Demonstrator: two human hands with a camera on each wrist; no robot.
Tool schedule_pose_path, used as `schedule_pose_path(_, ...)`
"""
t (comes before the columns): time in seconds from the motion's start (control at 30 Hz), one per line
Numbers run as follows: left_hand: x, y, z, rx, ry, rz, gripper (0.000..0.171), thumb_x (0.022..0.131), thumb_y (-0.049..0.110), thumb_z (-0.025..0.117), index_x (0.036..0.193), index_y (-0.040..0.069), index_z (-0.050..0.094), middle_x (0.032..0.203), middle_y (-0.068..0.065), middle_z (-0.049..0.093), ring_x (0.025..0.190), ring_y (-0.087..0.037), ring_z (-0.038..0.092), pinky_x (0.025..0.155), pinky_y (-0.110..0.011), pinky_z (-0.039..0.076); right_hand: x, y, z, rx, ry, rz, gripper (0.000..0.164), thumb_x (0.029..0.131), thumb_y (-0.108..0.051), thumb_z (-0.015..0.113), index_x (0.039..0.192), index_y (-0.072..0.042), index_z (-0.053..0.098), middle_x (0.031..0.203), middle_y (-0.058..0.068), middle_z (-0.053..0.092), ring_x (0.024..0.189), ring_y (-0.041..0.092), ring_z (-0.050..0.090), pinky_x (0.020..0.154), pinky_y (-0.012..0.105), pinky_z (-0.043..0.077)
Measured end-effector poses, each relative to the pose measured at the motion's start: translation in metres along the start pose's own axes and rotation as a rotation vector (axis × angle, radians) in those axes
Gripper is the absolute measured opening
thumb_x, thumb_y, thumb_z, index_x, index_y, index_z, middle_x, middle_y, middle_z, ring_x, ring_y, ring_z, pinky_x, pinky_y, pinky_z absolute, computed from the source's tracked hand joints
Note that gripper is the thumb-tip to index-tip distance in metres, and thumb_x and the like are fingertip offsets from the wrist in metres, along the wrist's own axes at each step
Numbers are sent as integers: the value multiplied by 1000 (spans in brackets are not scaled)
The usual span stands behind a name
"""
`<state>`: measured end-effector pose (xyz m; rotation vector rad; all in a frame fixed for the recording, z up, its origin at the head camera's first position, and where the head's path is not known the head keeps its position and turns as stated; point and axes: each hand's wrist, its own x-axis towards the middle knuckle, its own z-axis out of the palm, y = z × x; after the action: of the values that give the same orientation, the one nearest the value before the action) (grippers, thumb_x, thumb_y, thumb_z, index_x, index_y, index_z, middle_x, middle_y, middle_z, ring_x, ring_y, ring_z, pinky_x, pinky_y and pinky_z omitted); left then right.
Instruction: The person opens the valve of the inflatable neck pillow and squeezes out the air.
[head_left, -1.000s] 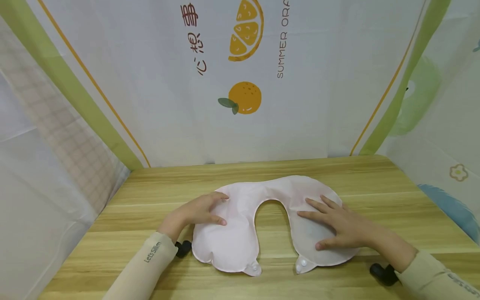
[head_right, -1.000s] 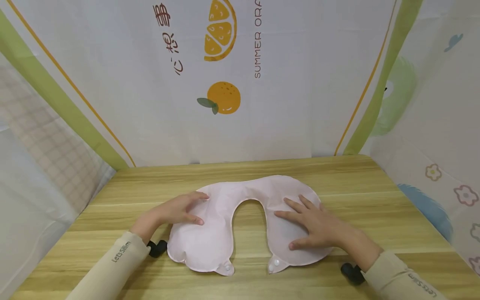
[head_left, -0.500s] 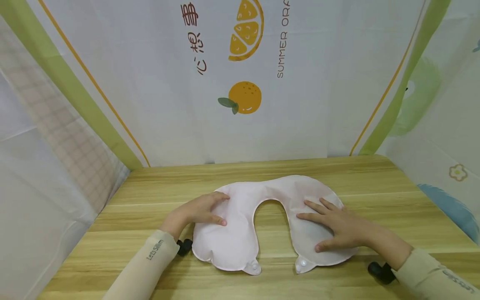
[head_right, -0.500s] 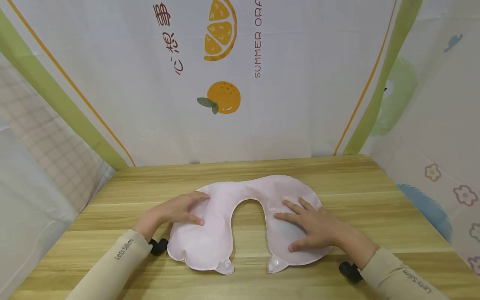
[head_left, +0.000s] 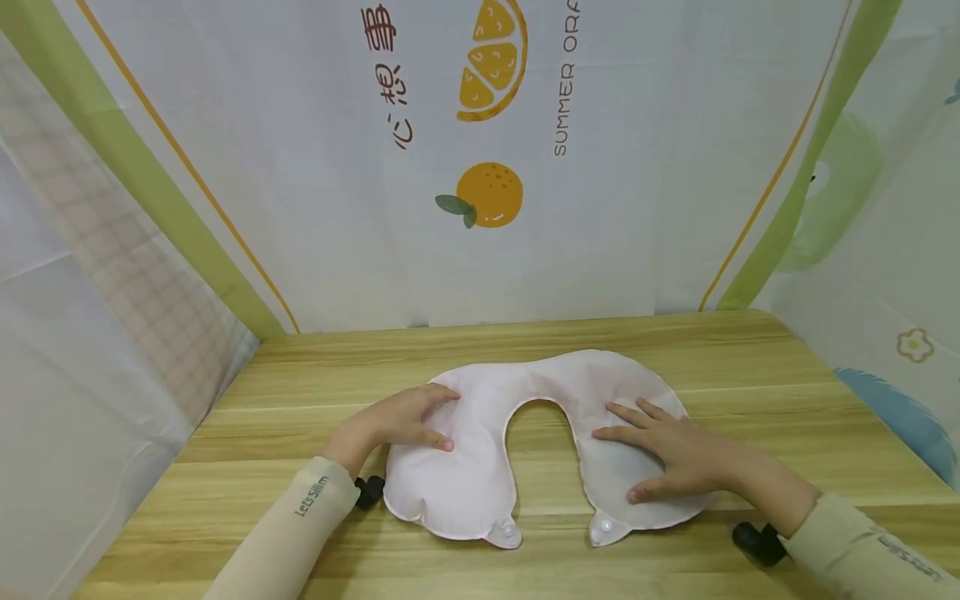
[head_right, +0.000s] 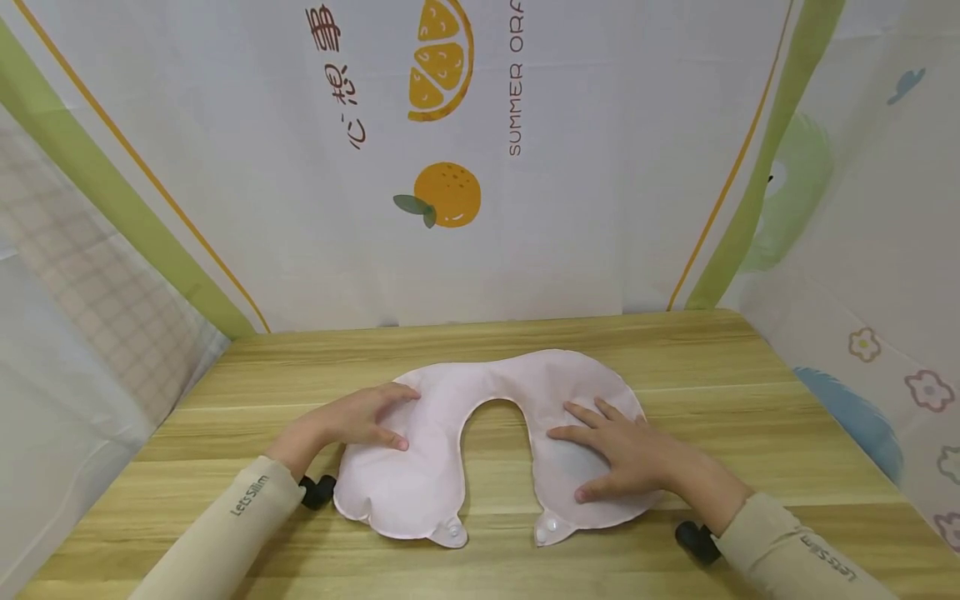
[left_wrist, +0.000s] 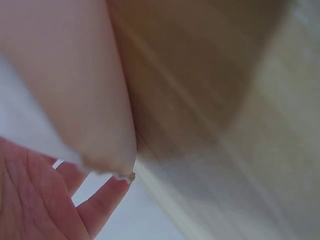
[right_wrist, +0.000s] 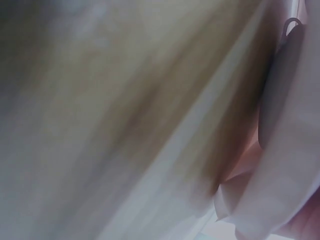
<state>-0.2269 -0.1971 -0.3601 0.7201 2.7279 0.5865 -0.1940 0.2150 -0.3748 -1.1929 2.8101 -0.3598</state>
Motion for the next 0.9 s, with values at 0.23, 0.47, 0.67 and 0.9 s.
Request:
schedule_pose_path(0.23,-1,1,0,-5,-5,-5,76,73,43,75,135,11,45,142,-8,42,134,-28,34,111,-45,26,1,0,1,44,-13,-3,73,73,-69,58,136,-36,42,149,10,30,130,54,24,82,76,32)
schedule_pose_path(0.47,0,2,-1,13,-2,6,75,73,42,75,134,11,46,142,-9,43,134,-30,34,111,-47,27,3,0,0,61,-33,4,72,73,-68,59,136,-37,42,150,8,30,130,54,24,80,77,32)
schedule_pose_path(0.67,0,3,-1,24,-6,8,76,73,43,75,134,10,46,142,-9,42,133,-30,34,110,-47,27,4,0,0,63,-45,-14,72,74,-66,60,136,-35,42,149,9,30,131,52,24,83,73,34)
schedule_pose_path(0.9,-1,5,-1,10,-12,-1,75,73,42,75,134,11,46,142,-10,42,134,-31,33,111,-48,26,4,0,0,84,-45,-36,70,74,-63,62,135,-32,43,148,11,31,129,53,25,86,71,35)
